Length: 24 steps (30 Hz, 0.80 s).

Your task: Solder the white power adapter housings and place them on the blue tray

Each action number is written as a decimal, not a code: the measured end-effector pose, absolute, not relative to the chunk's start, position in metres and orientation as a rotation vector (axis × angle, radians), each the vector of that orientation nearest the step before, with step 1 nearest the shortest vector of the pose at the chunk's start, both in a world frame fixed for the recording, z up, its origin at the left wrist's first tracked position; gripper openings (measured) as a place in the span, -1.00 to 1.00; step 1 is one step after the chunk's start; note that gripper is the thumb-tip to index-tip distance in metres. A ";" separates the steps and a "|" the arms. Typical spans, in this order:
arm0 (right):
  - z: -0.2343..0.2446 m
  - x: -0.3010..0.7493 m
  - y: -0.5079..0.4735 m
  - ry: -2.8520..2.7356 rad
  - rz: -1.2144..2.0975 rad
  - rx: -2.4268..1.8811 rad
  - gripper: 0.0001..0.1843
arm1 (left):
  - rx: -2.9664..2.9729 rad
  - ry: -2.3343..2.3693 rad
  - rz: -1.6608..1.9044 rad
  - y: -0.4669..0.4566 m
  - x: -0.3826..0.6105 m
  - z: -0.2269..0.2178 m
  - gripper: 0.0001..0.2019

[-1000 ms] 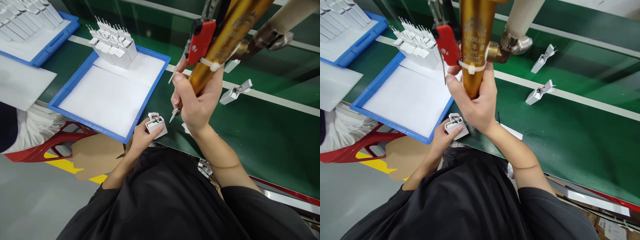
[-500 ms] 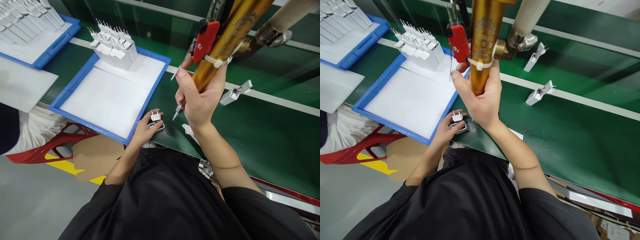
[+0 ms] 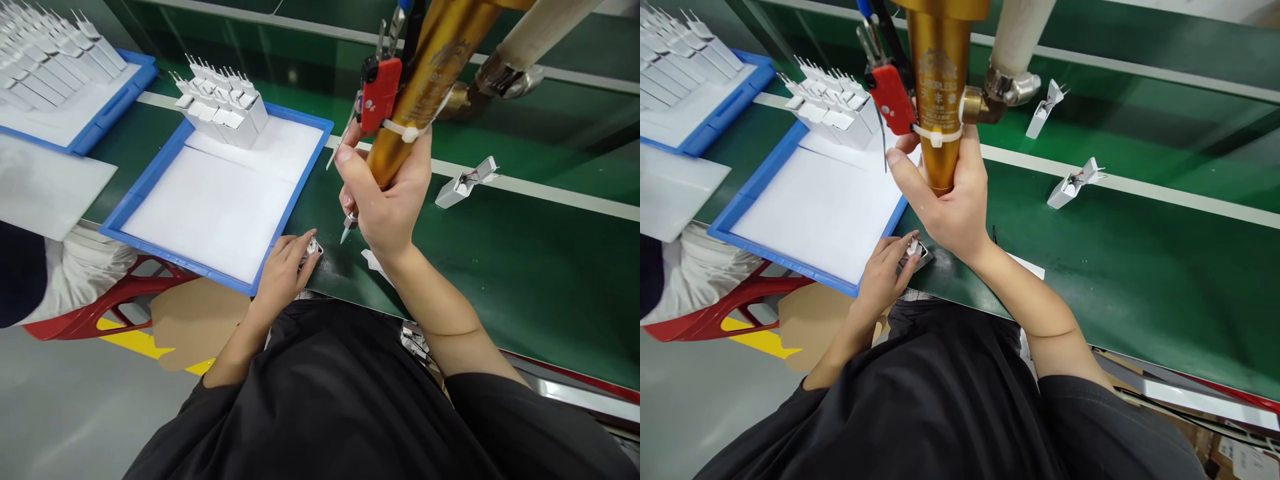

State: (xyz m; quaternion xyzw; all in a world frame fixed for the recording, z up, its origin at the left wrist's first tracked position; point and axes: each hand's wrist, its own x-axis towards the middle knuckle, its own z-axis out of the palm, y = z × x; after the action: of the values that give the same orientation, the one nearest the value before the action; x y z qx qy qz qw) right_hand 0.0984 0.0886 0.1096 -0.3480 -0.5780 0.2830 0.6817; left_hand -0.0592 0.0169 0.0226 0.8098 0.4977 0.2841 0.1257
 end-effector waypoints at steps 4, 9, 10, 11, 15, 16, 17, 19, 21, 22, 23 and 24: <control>0.111 0.099 0.088 -1.296 0.633 -0.757 -0.64 | 2.236 1.569 0.883 0.017 -0.050 0.016 -0.66; 0.112 0.099 0.087 -1.292 0.670 -0.808 -0.63 | 2.264 1.727 0.564 0.016 -0.042 0.016 -0.61; 0.111 0.099 0.087 -1.286 0.679 -0.820 -0.62 | 2.301 1.733 0.482 0.015 -0.042 0.016 -0.58; 0.111 0.099 0.087 -1.281 0.693 -0.825 -0.62 | 2.338 1.720 0.420 0.014 -0.043 0.017 -0.56; 0.106 0.102 0.095 -1.254 0.716 -0.797 -0.66 | 2.392 1.607 0.429 0.022 -0.051 0.029 -0.52; 0.104 0.104 0.099 -1.242 0.704 -0.779 -0.67 | 2.365 1.638 0.482 0.030 -0.057 0.034 -0.50; 0.102 0.106 0.103 -1.232 0.690 -0.758 -0.68 | 2.328 1.701 0.536 0.041 -0.065 0.040 -0.48; 0.097 0.110 0.113 -1.211 0.660 -0.714 -0.69 | 2.246 1.886 0.619 0.073 -0.087 0.051 -0.41; 0.094 0.116 0.124 -1.184 0.635 -0.697 -0.68 | 2.220 2.032 0.606 0.114 -0.115 0.058 -0.38; 0.092 0.118 0.129 -1.169 0.623 -0.701 -0.67 | 2.228 2.081 0.585 0.135 -0.131 0.058 -0.38; 0.091 0.120 0.133 -1.152 0.612 -0.713 -0.67 | 2.231 2.111 0.560 0.154 -0.146 0.057 -0.38; 0.090 0.123 0.137 -1.134 0.607 -0.731 -0.66 | 2.219 2.133 0.523 0.171 -0.160 0.054 -0.38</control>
State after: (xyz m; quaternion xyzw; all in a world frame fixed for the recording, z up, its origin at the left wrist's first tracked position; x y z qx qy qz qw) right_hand 0.1226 0.1369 0.0905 -0.3329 -0.5169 0.2764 0.7387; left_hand -0.1597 0.1708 0.0542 0.7109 0.6830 0.1675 0.0098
